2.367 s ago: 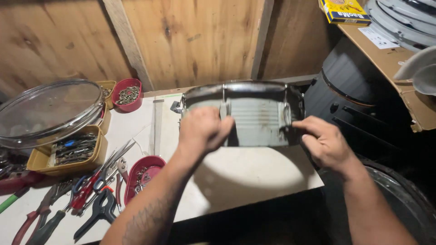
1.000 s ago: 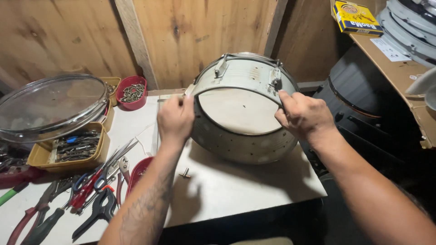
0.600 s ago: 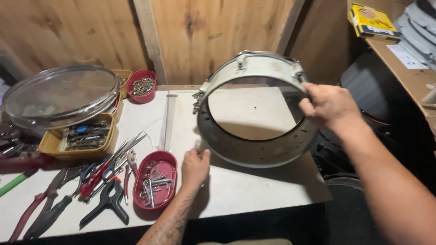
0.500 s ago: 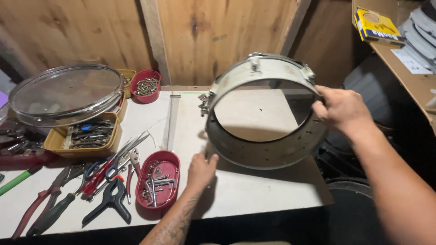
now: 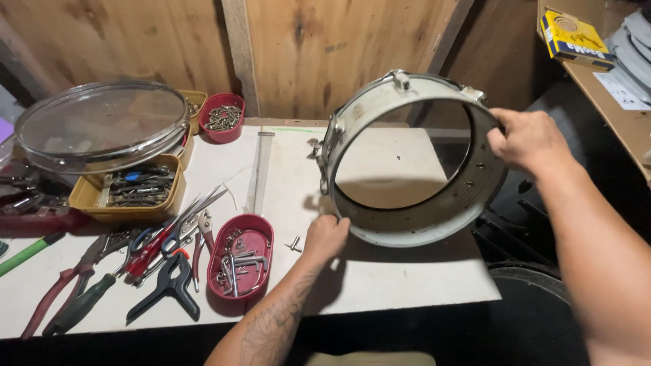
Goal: Inspecting and manipulating a snare drum shell and its hardware on a repair bench
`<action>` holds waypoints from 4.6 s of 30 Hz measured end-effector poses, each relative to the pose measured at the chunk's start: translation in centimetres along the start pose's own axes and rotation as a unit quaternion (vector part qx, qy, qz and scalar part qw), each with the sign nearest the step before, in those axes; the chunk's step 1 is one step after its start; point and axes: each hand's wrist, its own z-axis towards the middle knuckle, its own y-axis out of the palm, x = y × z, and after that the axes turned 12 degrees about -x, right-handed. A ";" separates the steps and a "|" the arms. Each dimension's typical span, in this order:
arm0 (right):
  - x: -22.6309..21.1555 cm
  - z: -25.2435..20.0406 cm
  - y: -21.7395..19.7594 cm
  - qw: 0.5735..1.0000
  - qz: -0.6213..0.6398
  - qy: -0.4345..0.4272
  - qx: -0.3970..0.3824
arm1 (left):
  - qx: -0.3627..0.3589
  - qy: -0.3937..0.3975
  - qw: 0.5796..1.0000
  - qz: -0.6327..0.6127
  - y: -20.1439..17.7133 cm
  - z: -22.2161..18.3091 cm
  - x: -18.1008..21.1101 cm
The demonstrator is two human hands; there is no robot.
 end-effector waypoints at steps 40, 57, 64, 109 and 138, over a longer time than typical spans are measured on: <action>5.1 -4.5 11.2 0.967 0.031 0.117 -0.226 | -0.003 -0.050 0.998 0.038 -6.0 5.5 1.6; 1.3 -16.0 13.2 0.925 0.251 0.238 -0.154 | 0.013 0.032 0.998 -0.052 -6.3 7.8 2.5; 0.1 -19.0 13.0 0.911 0.289 0.242 -0.165 | 0.044 -0.086 0.980 0.176 -8.4 -1.9 7.1; -16.1 -20.3 19.7 0.956 0.164 -0.233 0.069 | 0.060 0.071 0.859 0.503 -0.5 -1.7 -11.4; -3.0 -11.3 -1.1 0.843 0.532 0.065 0.030 | 0.086 0.178 0.890 -0.412 -5.8 -4.2 8.6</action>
